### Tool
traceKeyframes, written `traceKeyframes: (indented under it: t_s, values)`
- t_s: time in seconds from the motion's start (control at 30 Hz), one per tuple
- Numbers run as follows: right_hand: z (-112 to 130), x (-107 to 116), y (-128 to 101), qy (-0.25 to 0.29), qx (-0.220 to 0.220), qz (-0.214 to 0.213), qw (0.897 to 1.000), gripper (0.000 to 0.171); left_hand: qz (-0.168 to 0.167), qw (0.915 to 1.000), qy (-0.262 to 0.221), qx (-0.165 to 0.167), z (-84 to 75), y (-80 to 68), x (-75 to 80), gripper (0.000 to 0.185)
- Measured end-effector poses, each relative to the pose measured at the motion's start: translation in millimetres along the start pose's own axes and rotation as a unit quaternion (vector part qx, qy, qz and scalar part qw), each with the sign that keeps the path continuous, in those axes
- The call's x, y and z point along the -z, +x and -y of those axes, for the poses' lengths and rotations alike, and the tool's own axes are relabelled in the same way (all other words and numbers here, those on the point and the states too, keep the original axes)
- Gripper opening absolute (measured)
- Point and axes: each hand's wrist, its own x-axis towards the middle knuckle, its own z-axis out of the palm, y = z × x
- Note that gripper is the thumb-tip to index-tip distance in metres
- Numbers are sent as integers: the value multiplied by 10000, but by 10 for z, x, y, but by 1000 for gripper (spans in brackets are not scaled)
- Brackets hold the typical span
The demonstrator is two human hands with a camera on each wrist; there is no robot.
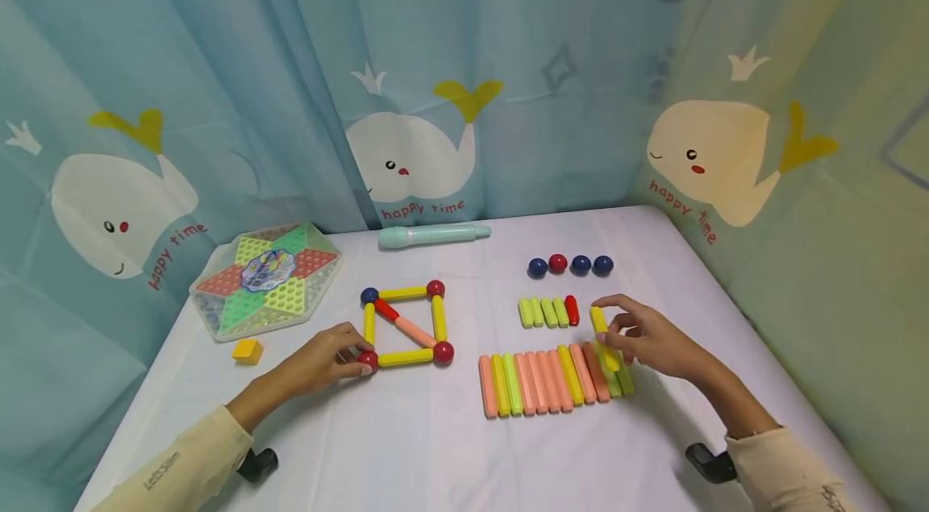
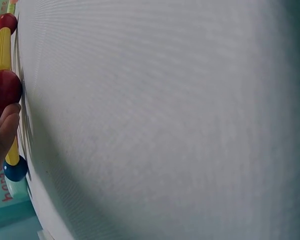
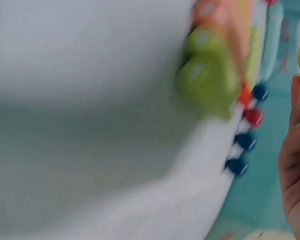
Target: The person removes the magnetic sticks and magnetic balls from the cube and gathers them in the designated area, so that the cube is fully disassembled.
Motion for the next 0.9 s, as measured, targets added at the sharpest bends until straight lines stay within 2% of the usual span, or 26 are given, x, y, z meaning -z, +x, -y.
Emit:
traceKeyframes:
  t_s: [0.2,0.4,0.53,0.7,0.9]
  values:
    - [-331,201,-185,-410,-205,150,9988,39,-20,10000,-68,68,15,-5,3,28]
    - [-493,193,-204,-849,-835,381,9921,46,11,9999,-44,90,32,10,-1,28]
    - [-531,192,-195,-990,-889,492,9899,45,44,9999,-45,100,30,15,-6,29]
    - [-551,234,-198,-792,-793,720,9911,51,56,9999,-60,100,25,22,-6,29]
    - [-585,263,-217,-99,-526,1249,9907,58,89,9999,-39,98,33,24,-9,29]
